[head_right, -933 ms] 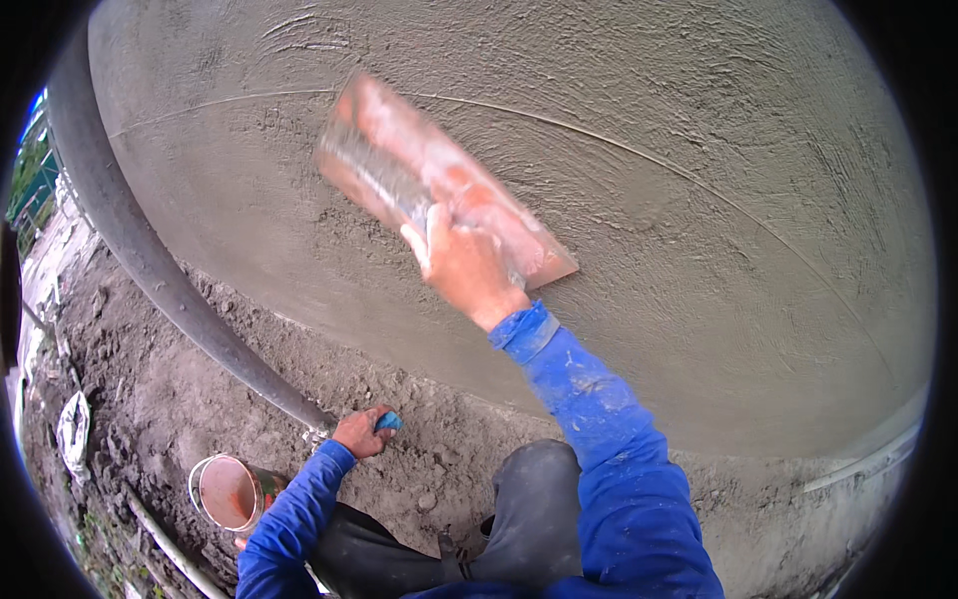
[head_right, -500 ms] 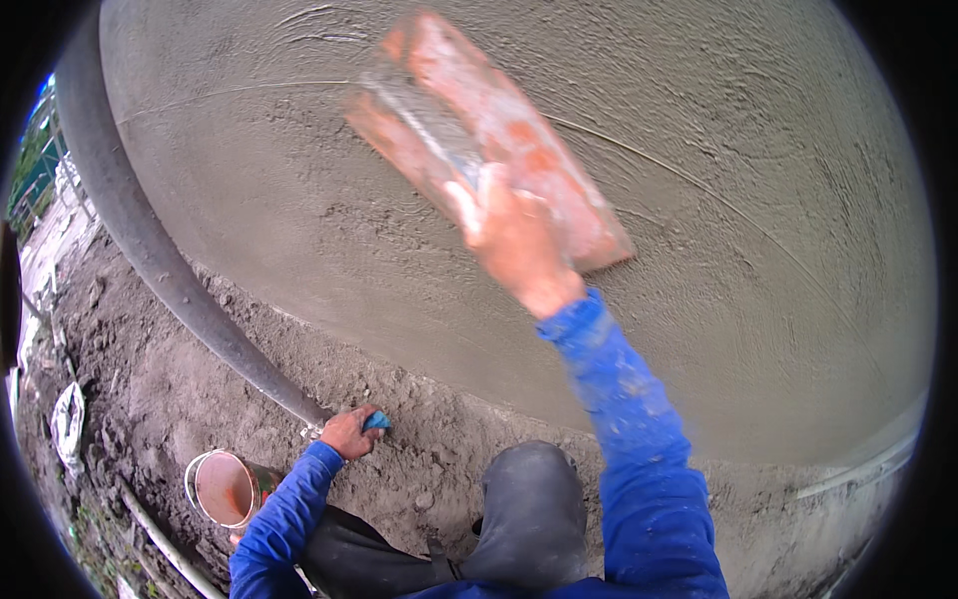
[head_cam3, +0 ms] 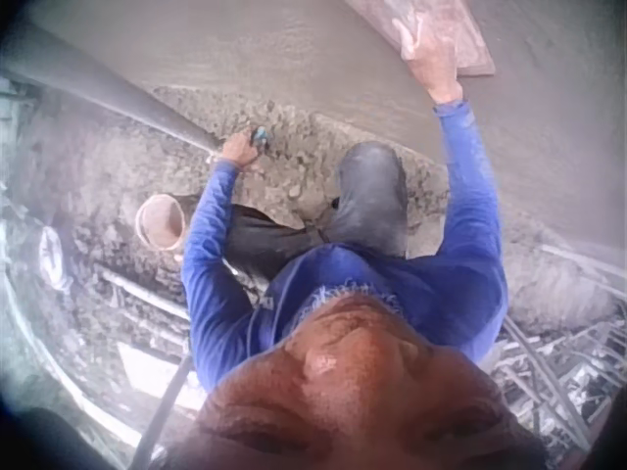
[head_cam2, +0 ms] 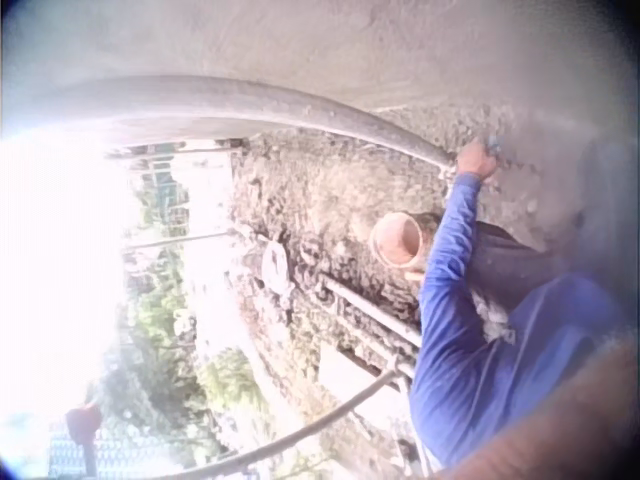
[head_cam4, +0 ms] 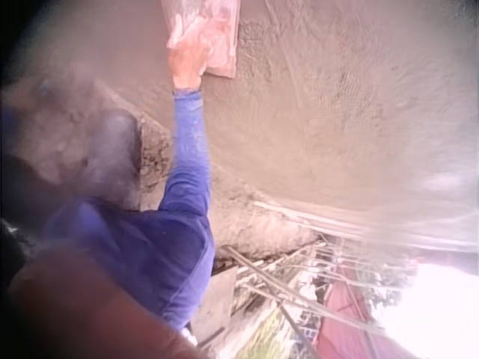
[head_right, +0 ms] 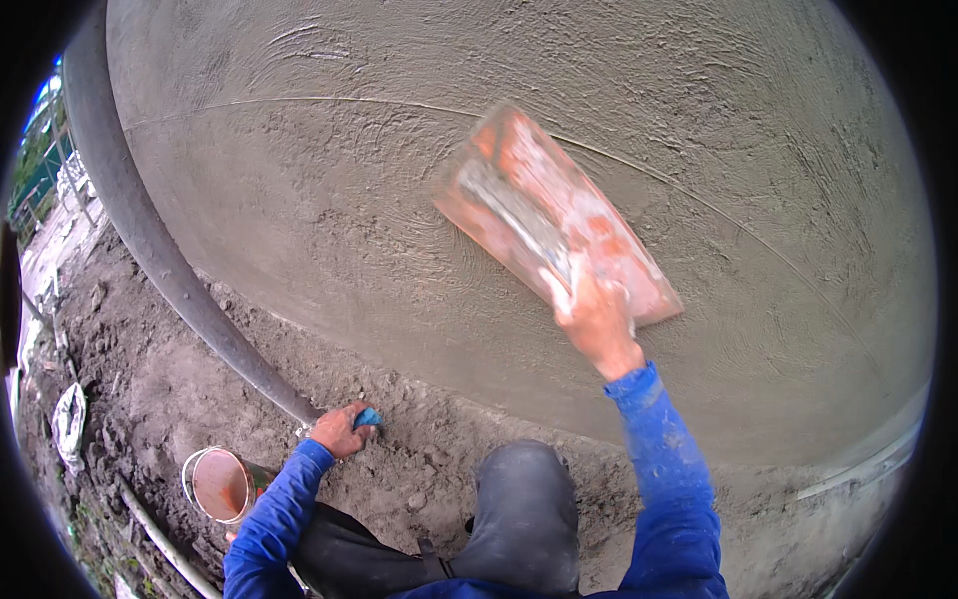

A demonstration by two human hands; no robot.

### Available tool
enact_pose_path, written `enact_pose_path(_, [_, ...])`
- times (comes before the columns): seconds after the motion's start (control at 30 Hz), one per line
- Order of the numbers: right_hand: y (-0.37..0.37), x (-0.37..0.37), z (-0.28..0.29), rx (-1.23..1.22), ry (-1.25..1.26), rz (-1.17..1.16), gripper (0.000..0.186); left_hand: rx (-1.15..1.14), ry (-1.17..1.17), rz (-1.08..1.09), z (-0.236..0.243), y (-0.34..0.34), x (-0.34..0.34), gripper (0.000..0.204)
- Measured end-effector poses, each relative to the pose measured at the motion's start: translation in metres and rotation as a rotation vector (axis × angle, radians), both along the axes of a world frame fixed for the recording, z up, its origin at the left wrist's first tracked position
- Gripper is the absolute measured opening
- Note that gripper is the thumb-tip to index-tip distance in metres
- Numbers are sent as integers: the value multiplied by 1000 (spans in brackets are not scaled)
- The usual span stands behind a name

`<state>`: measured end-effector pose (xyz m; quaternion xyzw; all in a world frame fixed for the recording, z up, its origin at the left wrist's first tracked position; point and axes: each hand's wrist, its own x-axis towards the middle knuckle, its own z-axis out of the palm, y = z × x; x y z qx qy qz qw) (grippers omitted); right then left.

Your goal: The person applies and smooths wet cement onto a vertical wall using a trowel and a float. They repeatedly scoop material from a bucket and spread it across the surface, then use a sponge to refine the finish.

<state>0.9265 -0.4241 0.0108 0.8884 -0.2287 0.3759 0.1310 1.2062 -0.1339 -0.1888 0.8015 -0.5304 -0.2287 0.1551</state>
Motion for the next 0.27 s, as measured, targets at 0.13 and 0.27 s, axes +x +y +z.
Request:
enact_pose_path(0.13, [24, 135, 1, 239, -217, 87, 36, -18, -95, -67, -11, -29, -17, 45])
enact_pose_path(0.27, [24, 173, -66, 250, 30, 130, 52, 30, -132, -52, 1, -34, -23, 49])
